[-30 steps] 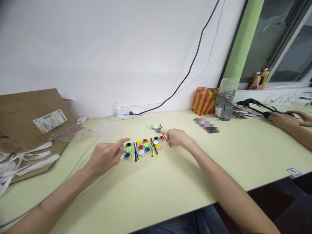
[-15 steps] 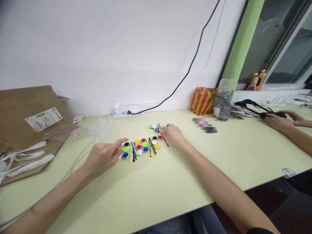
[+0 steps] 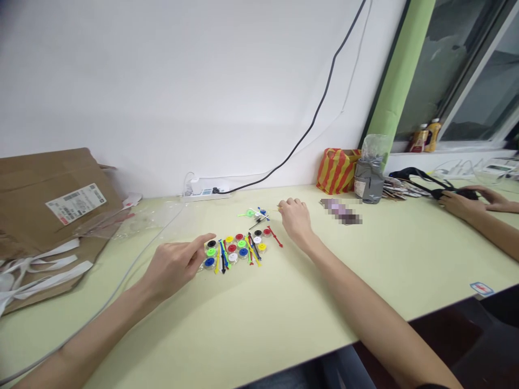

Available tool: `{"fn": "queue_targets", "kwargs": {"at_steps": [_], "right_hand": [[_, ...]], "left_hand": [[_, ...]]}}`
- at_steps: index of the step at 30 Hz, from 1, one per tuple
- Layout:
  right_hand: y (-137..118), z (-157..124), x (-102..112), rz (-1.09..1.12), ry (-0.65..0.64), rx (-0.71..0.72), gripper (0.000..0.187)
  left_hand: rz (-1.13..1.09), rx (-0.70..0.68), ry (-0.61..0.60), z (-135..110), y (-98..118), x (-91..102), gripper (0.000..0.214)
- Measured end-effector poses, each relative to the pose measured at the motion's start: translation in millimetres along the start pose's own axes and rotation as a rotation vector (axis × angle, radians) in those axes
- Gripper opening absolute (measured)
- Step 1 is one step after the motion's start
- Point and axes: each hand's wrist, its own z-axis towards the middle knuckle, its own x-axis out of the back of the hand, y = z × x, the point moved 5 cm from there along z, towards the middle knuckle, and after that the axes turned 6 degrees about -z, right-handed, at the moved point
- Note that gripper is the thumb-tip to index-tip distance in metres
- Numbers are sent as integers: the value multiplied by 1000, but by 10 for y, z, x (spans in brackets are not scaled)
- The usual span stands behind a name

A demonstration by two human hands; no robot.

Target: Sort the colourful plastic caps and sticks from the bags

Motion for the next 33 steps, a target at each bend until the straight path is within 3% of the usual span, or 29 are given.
{"fn": "queue_targets", "kwargs": {"at_steps": [3, 7, 11, 15, 18, 24, 29, 33], "right_hand": [[-364, -175, 94, 450, 17, 78, 22], [-938, -499, 146, 1132, -224, 213, 26], [-1230, -722, 217, 1376, -413, 236, 30], [-1256, -770, 214, 1437, -483, 155, 37], [-1262, -784, 190, 1410, -504, 201, 38], [-1290, -875, 266, 1062, -334, 483, 28], [-1331, -941, 376, 710, -100, 659, 17], [-1328, -921, 376, 745, -172, 620, 15]], "left_hand": [[-43, -28, 67, 28, 86, 58, 27], [-92, -54, 120, 59, 195, 91, 28], [-159, -67, 152, 57, 244, 82, 38], [-213, -57, 185, 61, 258, 100, 23], [-225, -44, 161, 70, 257, 100, 14], [-237, -34, 116, 61, 235, 70, 17], [-244, -29, 119, 60, 249, 87, 15], [-255, -102, 116, 64, 297, 96, 5]]}}
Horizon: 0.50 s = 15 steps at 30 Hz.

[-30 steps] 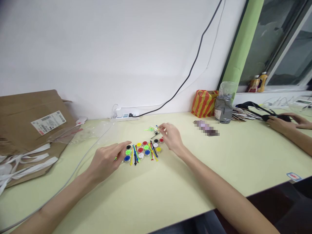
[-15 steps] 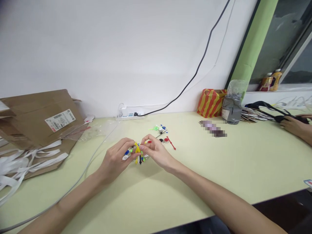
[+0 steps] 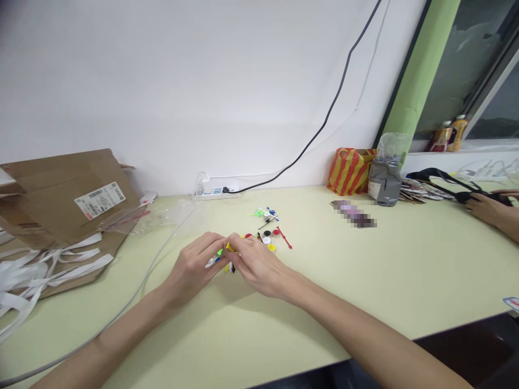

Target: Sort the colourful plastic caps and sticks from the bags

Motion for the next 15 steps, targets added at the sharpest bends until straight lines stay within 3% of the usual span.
{"fn": "queue_targets", "kwargs": {"at_steps": [6, 12, 15], "right_hand": [[0, 12, 25, 416, -116, -34, 25], [45, 21, 84, 632, -196, -66, 35], [229, 55, 232, 700, -91, -104, 39]], "left_hand": [[-84, -52, -23, 8, 20, -10, 14], [-64, -159, -47, 13, 126, -80, 10], [-24, -164, -51, 2, 98, -71, 7]]}}
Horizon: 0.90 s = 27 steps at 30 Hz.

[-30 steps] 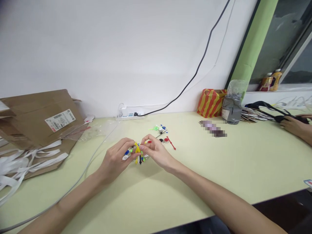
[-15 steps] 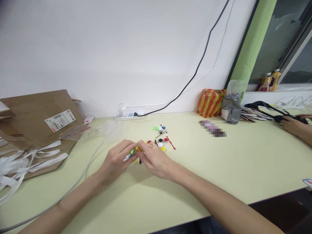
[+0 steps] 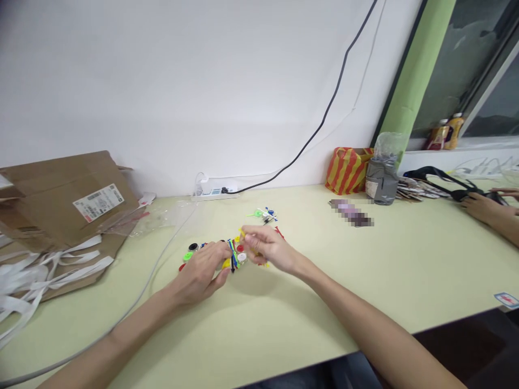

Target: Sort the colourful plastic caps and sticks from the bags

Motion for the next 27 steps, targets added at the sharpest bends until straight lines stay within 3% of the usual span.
{"fn": "queue_targets", "kwargs": {"at_steps": [4, 7, 9, 12, 20, 27], "right_hand": [[153, -20, 593, -316, 362, -72, 39], [342, -100, 996, -754, 472, -276, 37], [513, -160, 1176, -967, 428, -467, 35], [746, -213, 1300, -1053, 315, -632, 33], [1009, -198, 1354, -1064, 145, -677, 33], [842, -309, 1472, -977, 65, -695, 25]], "left_hand": [[8, 65, 43, -47, -150, 94, 5], [12, 91, 42, -68, -222, 120, 3], [12, 84, 42, -67, -224, 116, 2], [4, 68, 43, -57, -201, 94, 2], [9, 85, 17, -106, -253, 65, 4], [9, 93, -6, -100, -281, 38, 4]]}}
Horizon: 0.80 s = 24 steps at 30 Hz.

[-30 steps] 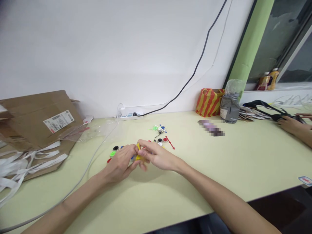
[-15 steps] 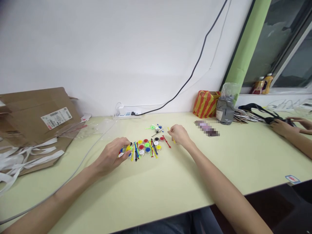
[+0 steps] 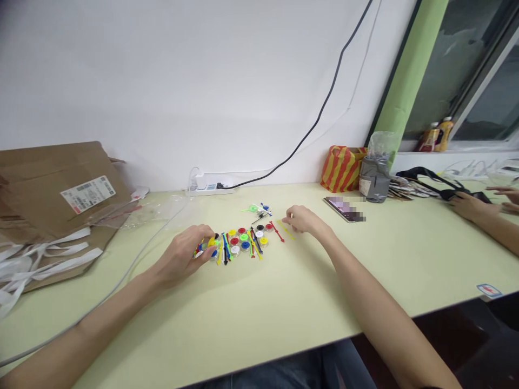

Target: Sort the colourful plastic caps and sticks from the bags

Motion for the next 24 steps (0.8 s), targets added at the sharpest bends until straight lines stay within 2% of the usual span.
{"fn": "queue_targets", "kwargs": {"at_steps": [2, 5, 11, 15, 24], "right_hand": [[-1, -37, 70, 26, -22, 51, 17], [-20, -49, 65, 45, -88, 133, 7], [-70, 47, -58, -11, -36, 181, 10], [-81, 64, -68, -26, -8, 177, 9], [-150, 7, -45, 27, -58, 203, 9]], "left_hand": [[4, -3, 1, 4, 4, -3, 4], [11, -1, -3, -3, 1, -6, 4], [-3, 1, -1, -9, 2, 5, 4], [-10, 8, 1, 14, 28, 14, 5], [9, 2, -25, 17, 40, -27, 9]]}}
